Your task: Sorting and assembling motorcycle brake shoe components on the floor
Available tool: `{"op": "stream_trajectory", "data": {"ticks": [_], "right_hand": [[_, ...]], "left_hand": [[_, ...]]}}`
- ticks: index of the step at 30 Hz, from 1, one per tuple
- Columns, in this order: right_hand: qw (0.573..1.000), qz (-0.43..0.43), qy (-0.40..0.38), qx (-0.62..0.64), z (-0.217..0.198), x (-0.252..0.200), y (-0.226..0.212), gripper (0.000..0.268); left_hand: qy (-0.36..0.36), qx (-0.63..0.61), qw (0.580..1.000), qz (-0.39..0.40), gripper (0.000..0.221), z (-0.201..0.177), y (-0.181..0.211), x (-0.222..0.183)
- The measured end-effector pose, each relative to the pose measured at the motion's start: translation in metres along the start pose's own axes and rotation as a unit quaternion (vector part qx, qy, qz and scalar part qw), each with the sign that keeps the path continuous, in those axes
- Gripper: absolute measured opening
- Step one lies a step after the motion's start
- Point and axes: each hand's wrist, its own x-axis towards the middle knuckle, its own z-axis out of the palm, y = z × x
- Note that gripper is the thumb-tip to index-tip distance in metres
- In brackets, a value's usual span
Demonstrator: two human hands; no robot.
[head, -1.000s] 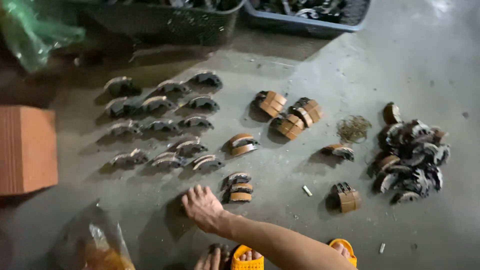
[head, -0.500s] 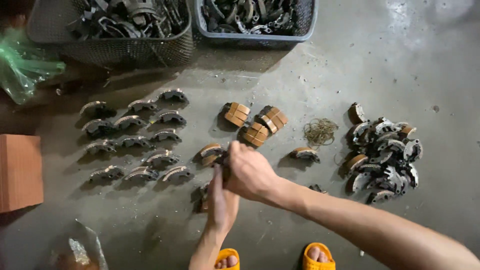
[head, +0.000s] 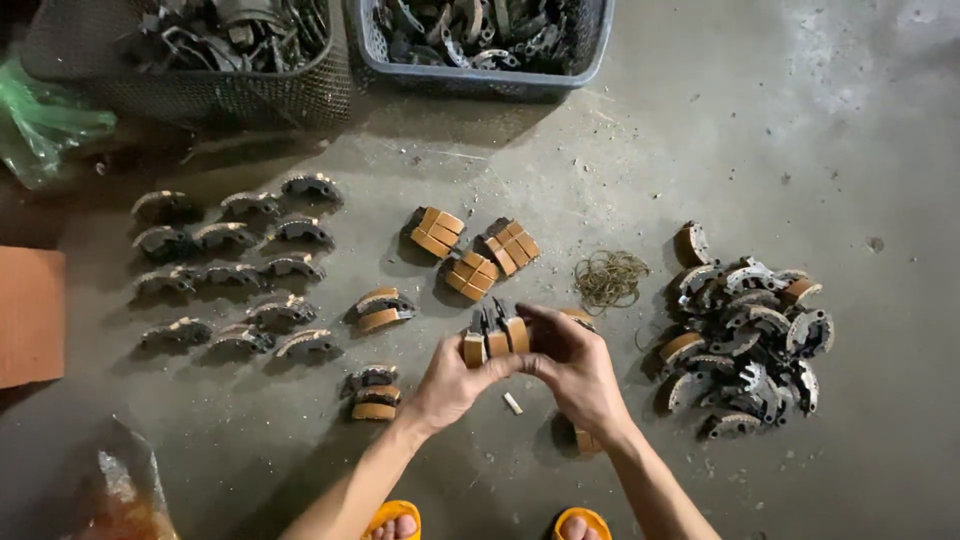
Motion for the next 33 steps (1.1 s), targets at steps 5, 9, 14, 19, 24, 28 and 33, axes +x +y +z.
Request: {"op": "stream_trajectory", "data": {"ticks": [5, 9, 14, 19, 24, 28, 33], "right_hand": [[0.98, 0.033, 0.009, 0.198, 0.002, -0.009, 0.02, 0.063], [0.989, -0.02, 0.016, 0.146, 0.003, -0.02, 0.007, 0.053], [0.989, -0.066, -0.039, 0.126, 0.003, -0.042, -0.027, 0.045], [0.982, -0.058, -0.035, 0.174, 0.021, -0.059, -0.035, 0.033], [0.963, -0.021, 0.033, 0.266, 0.033, -0.07, -0.021, 0.029], [0.97, -0.098, 0.037, 0.22, 0.035, -0.063, -0.026, 0.026], [0.991, -0.125, 0.042, 0.026, 0.034, -0.053, -0.008, 0.055]], "left_hand": [[-0.012, 0.058, 0.996, 0.073, 0.02, 0.0, 0.008, -0.01], [0.019, 0.051, 0.996, 0.064, 0.015, -0.013, -0.02, -0.009], [-0.139, -0.41, 0.898, -0.075, 0.052, -0.027, -0.02, -0.005], [-0.303, -0.491, 0.815, -0.048, 0.05, -0.041, -0.029, -0.003], [-0.378, -0.511, 0.772, -0.013, 0.057, -0.042, -0.027, -0.007], [-0.372, -0.515, 0.771, -0.033, 0.052, -0.052, -0.043, -0.005], [-0.129, -0.254, 0.957, 0.05, 0.034, -0.026, -0.004, -0.022]]}}
